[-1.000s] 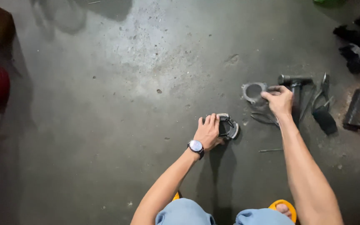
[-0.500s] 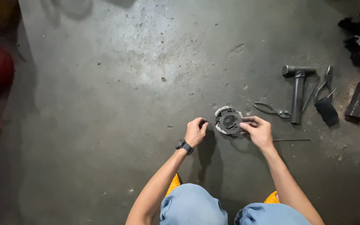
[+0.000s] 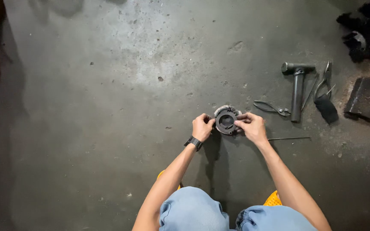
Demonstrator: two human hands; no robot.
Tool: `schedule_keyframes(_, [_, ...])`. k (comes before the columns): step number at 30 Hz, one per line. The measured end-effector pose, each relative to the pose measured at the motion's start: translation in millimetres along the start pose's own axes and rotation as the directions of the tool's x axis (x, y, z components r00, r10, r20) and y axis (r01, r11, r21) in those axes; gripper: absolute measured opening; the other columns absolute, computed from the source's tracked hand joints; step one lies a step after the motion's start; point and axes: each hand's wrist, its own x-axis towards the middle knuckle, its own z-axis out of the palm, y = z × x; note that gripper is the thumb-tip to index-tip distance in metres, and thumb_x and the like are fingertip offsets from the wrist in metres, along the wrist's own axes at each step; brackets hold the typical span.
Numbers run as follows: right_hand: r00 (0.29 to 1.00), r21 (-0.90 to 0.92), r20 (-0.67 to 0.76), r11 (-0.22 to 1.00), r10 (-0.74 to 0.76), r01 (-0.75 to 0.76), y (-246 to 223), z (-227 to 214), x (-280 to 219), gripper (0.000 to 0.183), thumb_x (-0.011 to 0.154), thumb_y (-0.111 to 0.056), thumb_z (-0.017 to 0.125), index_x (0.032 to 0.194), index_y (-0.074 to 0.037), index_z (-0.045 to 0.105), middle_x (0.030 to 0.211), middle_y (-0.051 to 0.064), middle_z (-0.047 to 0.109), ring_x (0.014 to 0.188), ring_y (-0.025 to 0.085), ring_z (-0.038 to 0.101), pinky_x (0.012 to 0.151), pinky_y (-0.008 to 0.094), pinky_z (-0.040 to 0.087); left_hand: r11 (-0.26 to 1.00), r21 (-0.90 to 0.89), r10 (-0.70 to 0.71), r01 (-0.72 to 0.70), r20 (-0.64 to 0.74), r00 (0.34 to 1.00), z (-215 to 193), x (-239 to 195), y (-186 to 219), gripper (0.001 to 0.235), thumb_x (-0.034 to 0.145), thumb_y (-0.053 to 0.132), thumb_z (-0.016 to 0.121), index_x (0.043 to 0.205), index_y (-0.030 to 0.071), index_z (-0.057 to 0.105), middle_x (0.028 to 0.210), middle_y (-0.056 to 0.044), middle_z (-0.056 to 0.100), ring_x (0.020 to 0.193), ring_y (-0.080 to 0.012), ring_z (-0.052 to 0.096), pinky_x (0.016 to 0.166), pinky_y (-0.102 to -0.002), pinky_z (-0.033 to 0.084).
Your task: The person sits on the workshop floor and assembles a motorcycle clutch: they fit clutch shoes into the clutch hub, press them into place by hand, and use pliers to seat and adjust the parts, working the assembly piece by piece on the concrete floor.
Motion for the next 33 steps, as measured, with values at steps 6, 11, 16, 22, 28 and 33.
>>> schedule_keyframes(6, [1.000, -0.078, -0.019, 0.997, -0.020, 0.018, -10, 0, -3, 0.023, 0.087, -0.003, 0.076, 0.107, 0.006, 0.072, 0.085, 0.011, 0.076, 0.068, 0.013, 0.072, 0.059, 0.027, 0.059, 0.988, -0.050, -0.142, 0.146, 0.080, 0.987, -3, -2, 11, 0.025, 0.085, 0.019, 0.074, 0.089, -0.005, 0.069, 0.075, -0.018, 0.074, 0.064, -0.0251, 0.073, 0.059, -0.039, 0.058])
schedule_keyframes(11, [0.992, -0.225, -0.117, 0.972, 0.038, -0.063, -49, 7, -10, 0.023, 0.086, -0.010, 0.079, 0.105, 0.001, 0.075, 0.082, 0.010, 0.076, 0.068, 0.015, 0.072, 0.058, 0.030, 0.055, 0.996, 0.012, -0.094, 0.093, 0.051, 0.994, -1, 1, 7, 0.026, 0.083, 0.021, 0.075, 0.087, -0.004, 0.070, 0.074, -0.018, 0.074, 0.063, -0.0249, 0.074, 0.060, -0.038, 0.058])
schedule_keyframes(16, [0.980, -0.619, -0.149, 0.786, -0.128, 0.009, -64, 7, -3, 0.034, 0.079, -0.022, 0.086, 0.099, 0.001, 0.075, 0.085, 0.015, 0.076, 0.077, 0.024, 0.074, 0.069, 0.039, 0.056, 0.995, 0.080, 0.060, -0.060, 0.002, 0.998, 4, 6, -14, 0.029, 0.080, 0.022, 0.078, 0.085, -0.006, 0.069, 0.075, -0.021, 0.073, 0.068, -0.0285, 0.074, 0.065, -0.040, 0.057])
schedule_keyframes(22, [0.979, -0.652, -0.170, 0.758, -0.113, -0.025, -58, -2, -6, 0.036, 0.078, -0.028, 0.086, 0.098, 0.000, 0.074, 0.087, 0.018, 0.076, 0.080, 0.031, 0.074, 0.073, 0.043, 0.056, 0.984, 0.140, 0.108, -0.110, 0.023, 0.994, -4, 4, -1, 0.032, 0.080, 0.024, 0.079, 0.084, -0.006, 0.069, 0.077, -0.022, 0.072, 0.070, -0.0318, 0.073, 0.067, -0.041, 0.056])
schedule_keyframes(28, [0.867, -0.914, -0.089, 0.386, -0.491, 0.124, -27, -78, -3, 0.031, 0.088, -0.019, 0.075, 0.112, -0.001, 0.071, 0.108, 0.018, 0.070, 0.096, 0.033, 0.069, 0.079, 0.043, 0.056, 0.984, 0.099, 0.150, -0.151, 0.019, 0.989, -33, 23, 22, 0.025, 0.086, 0.021, 0.073, 0.088, -0.003, 0.071, 0.079, -0.020, 0.074, 0.071, -0.0294, 0.075, 0.069, -0.038, 0.058])
schedule_keyframes(33, [0.878, -0.995, 0.037, 0.063, -0.477, 0.076, -54, -94, -14, 0.042, 0.076, -0.016, 0.076, 0.115, 0.000, 0.068, 0.111, 0.017, 0.068, 0.103, 0.035, 0.062, 0.079, 0.044, 0.055, 0.932, 0.198, 0.303, -0.302, 0.028, 0.953, -36, 71, 42, 0.019, 0.091, 0.017, 0.070, 0.093, -0.001, 0.068, 0.086, -0.018, 0.073, 0.078, -0.0317, 0.074, 0.072, -0.041, 0.058])
